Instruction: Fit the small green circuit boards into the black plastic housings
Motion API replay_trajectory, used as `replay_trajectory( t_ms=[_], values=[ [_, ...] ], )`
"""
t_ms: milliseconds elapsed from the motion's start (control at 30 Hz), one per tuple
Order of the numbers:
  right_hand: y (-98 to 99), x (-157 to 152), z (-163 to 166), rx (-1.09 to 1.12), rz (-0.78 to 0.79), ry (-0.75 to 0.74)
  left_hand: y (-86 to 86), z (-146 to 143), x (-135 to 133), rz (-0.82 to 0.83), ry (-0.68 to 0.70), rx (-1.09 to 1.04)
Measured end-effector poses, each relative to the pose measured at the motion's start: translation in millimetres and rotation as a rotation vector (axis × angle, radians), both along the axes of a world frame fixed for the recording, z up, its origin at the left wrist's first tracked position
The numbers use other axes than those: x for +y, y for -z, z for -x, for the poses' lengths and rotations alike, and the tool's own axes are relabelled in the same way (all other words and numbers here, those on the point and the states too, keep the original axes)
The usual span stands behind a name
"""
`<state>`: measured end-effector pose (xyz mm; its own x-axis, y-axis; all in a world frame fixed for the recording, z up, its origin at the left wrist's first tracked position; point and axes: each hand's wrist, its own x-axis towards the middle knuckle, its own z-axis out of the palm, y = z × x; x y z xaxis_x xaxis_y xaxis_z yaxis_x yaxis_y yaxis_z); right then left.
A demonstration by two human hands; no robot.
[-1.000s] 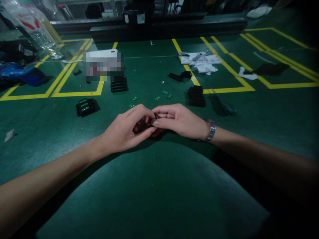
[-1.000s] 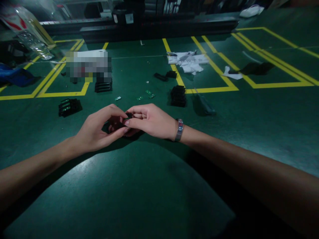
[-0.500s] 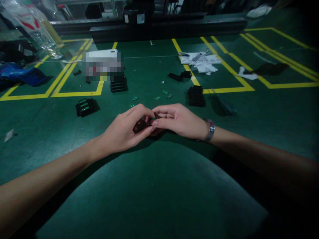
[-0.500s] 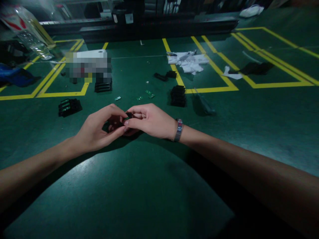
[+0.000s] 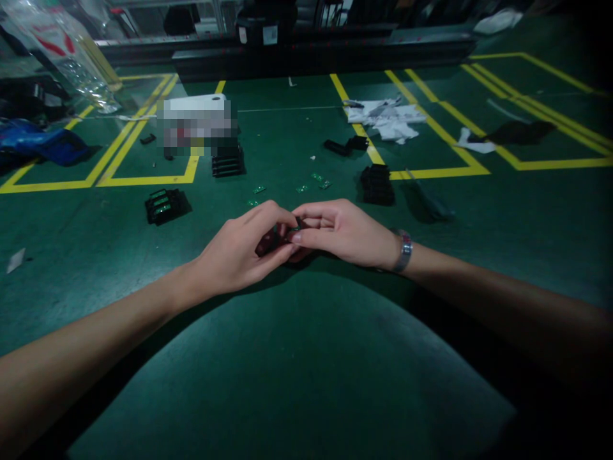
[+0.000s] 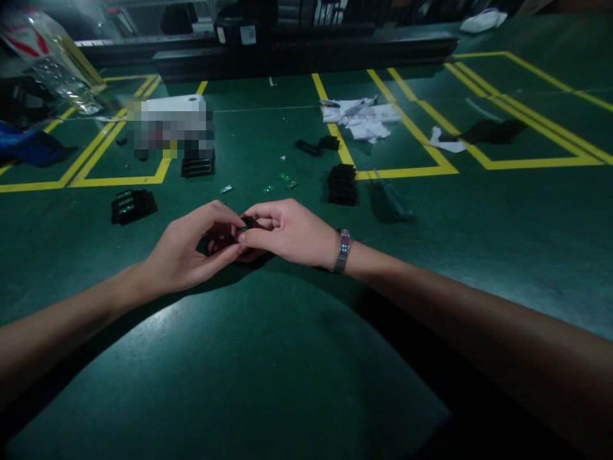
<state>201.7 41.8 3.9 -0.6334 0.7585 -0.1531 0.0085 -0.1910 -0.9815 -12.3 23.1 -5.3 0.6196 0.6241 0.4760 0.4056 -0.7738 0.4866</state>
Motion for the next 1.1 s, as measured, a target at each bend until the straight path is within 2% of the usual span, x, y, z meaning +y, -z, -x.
replay_trajectory(
  t_ms=[1100],
  values=[
    [3.9,1.7,-1.1,0.039,0.000,-0.031,-0.7,-0.5,-0.3,-0.005,0.010,0.028]
  ],
)
